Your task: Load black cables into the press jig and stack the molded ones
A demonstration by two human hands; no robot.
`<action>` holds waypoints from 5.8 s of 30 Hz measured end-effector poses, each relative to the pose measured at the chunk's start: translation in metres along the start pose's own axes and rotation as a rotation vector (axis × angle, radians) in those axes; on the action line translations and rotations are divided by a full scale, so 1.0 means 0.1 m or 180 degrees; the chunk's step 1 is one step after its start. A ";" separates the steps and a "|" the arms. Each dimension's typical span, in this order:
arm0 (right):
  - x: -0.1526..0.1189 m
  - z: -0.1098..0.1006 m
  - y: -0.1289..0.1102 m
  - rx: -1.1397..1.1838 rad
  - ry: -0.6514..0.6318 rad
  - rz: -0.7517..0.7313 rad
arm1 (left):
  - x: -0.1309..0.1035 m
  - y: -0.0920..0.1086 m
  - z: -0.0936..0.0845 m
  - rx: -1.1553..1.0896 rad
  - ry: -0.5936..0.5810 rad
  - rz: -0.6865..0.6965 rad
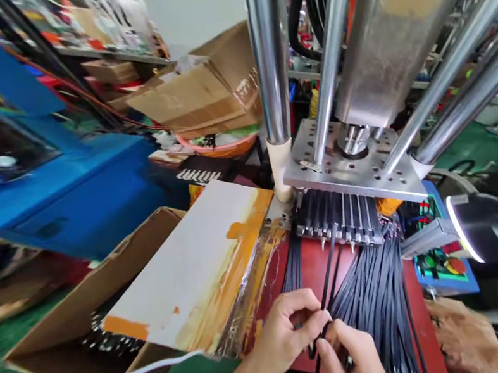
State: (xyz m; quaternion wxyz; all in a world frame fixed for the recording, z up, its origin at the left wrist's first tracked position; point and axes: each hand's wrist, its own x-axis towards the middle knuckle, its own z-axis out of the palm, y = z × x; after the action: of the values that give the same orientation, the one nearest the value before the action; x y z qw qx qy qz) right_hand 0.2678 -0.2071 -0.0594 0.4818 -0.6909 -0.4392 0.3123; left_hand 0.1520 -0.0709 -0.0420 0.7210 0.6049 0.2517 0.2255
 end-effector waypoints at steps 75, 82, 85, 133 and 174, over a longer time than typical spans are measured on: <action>2.58 -1.05 0.14 -0.0583 0.0115 -0.0328 | 1.47 0.23 -0.35 0.4902 -0.1069 0.2665; 2.36 -1.02 0.02 -0.1484 0.0698 -0.0455 | 1.30 0.16 -0.16 0.5143 -0.0629 0.2284; 2.02 -1.02 0.02 -0.2475 0.0488 -0.1003 | 1.26 0.17 -0.11 0.5006 -0.0639 0.2127; -0.01 -0.19 -0.09 0.0230 0.0383 0.0357 | 0.17 0.08 -0.81 0.2333 0.0399 -0.0287; 0.27 -0.02 -0.23 0.0557 0.0846 -0.0395 | 0.44 0.72 -0.17 0.1075 -0.0863 0.0550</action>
State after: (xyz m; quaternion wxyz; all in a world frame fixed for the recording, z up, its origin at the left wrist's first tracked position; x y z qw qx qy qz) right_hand 0.2737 -0.1801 -0.0373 0.6124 -0.6531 -0.3845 0.2249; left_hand 0.1738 -0.0178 0.0224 0.6148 0.7611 0.1340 0.1577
